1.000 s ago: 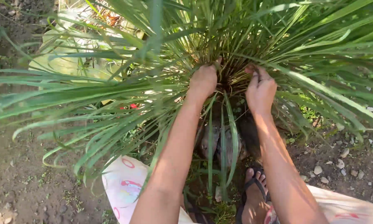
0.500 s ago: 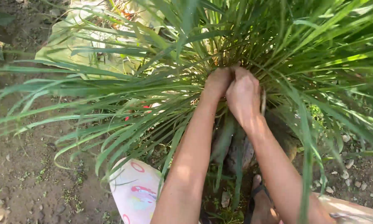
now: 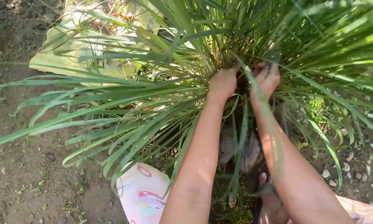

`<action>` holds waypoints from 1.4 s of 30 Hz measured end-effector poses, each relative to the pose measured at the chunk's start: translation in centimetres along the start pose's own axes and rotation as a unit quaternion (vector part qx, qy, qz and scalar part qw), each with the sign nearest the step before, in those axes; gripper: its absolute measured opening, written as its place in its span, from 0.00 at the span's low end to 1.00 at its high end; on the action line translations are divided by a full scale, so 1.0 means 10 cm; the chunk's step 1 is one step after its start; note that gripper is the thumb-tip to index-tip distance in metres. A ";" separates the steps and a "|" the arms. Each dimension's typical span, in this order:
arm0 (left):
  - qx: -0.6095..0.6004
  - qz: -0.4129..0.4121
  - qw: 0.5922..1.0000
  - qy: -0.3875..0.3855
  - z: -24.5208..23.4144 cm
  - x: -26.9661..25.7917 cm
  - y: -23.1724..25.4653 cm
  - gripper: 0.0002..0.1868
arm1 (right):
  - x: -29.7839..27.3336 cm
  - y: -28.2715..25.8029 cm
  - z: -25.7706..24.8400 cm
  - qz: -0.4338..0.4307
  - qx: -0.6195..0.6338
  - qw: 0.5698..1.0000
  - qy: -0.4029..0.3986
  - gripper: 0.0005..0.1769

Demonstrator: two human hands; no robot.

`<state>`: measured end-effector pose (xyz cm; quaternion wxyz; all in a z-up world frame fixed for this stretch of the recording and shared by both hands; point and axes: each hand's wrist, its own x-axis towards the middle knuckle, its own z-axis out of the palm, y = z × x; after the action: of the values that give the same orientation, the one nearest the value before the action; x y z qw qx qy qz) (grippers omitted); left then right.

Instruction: Harvesting lemongrass stalks from a plant using pruning shears.

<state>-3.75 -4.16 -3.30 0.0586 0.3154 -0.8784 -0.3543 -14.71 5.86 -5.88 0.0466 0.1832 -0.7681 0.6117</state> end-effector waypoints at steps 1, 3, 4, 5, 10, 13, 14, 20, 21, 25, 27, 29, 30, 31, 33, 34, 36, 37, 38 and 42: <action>-0.002 0.001 1.000 0.001 -0.05 0.01 0.04 0.33 | 0.02 0.00 -0.05 -0.002 -0.001 1.000 0.000 0.12; -0.003 -0.014 1.000 -0.008 -0.07 -0.04 0.12 0.33 | -0.03 0.04 -0.22 -0.069 -0.080 0.992 -0.066 0.11; -0.001 -0.013 1.000 -0.008 -0.05 -0.02 0.13 0.33 | 0.02 0.15 -0.26 -0.068 -0.079 0.992 -0.065 0.11; 0.012 -0.017 1.000 -0.011 -0.03 -0.01 0.14 0.34 | 0.08 0.26 -0.29 -0.156 -0.175 0.968 -0.091 0.11; 0.012 -0.020 1.000 -0.016 -0.07 -0.06 0.18 0.34 | 0.13 0.09 -0.40 -0.331 -0.317 0.876 -0.151 0.11; 0.057 0.010 0.997 -0.057 -0.07 -0.05 0.15 0.29 | 0.08 -0.11 -0.34 -0.316 -0.342 0.861 -0.204 0.11; 0.043 -0.003 0.998 -0.034 -0.05 -0.04 0.14 0.31 | 0.09 -0.10 -0.33 -0.308 -0.397 0.836 -0.219 0.08; 0.042 0.018 0.999 0.007 0.08 0.02 0.02 0.35 | 0.18 0.11 -0.39 -0.321 -0.466 0.768 -0.299 0.07; 0.035 0.026 0.999 0.012 0.10 0.03 0.00 0.36 | 0.17 0.04 -0.43 -0.334 -0.457 0.758 -0.324 0.09; 0.025 -0.007 1.000 0.003 -0.13 -0.09 0.18 0.36 | 0.19 -0.18 -0.52 -0.335 -0.437 0.744 -0.379 0.12; 0.033 -0.016 0.999 -0.003 -0.13 -0.08 0.19 0.33 | 0.23 -0.22 -0.56 -0.310 -0.422 0.742 -0.418 0.13; 0.033 -0.003 0.999 -0.001 -0.12 -0.08 0.18 0.34 | 0.25 -0.36 -0.64 -0.297 -0.412 0.745 -0.432 0.15; 0.032 0.009 0.999 0.001 -0.12 -0.08 0.17 0.34 | 0.26 -0.42 -0.66 -0.285 -0.401 0.747 -0.446 0.17; 0.032 0.009 0.999 0.001 -0.11 -0.08 0.18 0.34 | 0.25 -0.44 -0.65 -0.284 -0.401 0.748 -0.446 0.17; 0.034 -0.001 0.999 0.010 -0.10 -0.08 0.19 0.37 | 0.22 -0.46 -0.62 -0.279 -0.402 0.751 -0.443 0.21; 0.036 0.000 0.999 0.010 -0.06 -0.05 0.19 0.37 | 0.19 -0.40 -0.60 -0.278 -0.401 0.752 -0.443 0.21; -0.010 -0.016 1.000 -0.005 -0.01 0.01 0.19 0.34 | 0.15 -0.28 -0.55 -0.268 -0.390 0.784 -0.403 0.17; -0.008 -0.015 1.000 -0.004 0.06 0.05 0.21 0.34 | 0.14 -0.26 -0.53 -0.269 -0.389 0.785 -0.401 0.17; -0.043 -0.032 0.998 0.035 0.12 0.07 0.22 0.28 | 0.12 -0.24 -0.51 -0.261 -0.386 0.798 -0.381 0.15; -0.085 -0.087 0.986 0.117 0.34 0.20 0.37 0.18 | 0.11 -0.05 -0.46 -0.261 -0.397 0.805 -0.354 0.17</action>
<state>-8.34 -1.28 -3.62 0.1562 0.4234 -0.8015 -0.3923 -16.31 9.87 -3.98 -0.0021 0.5463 -0.8303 0.1105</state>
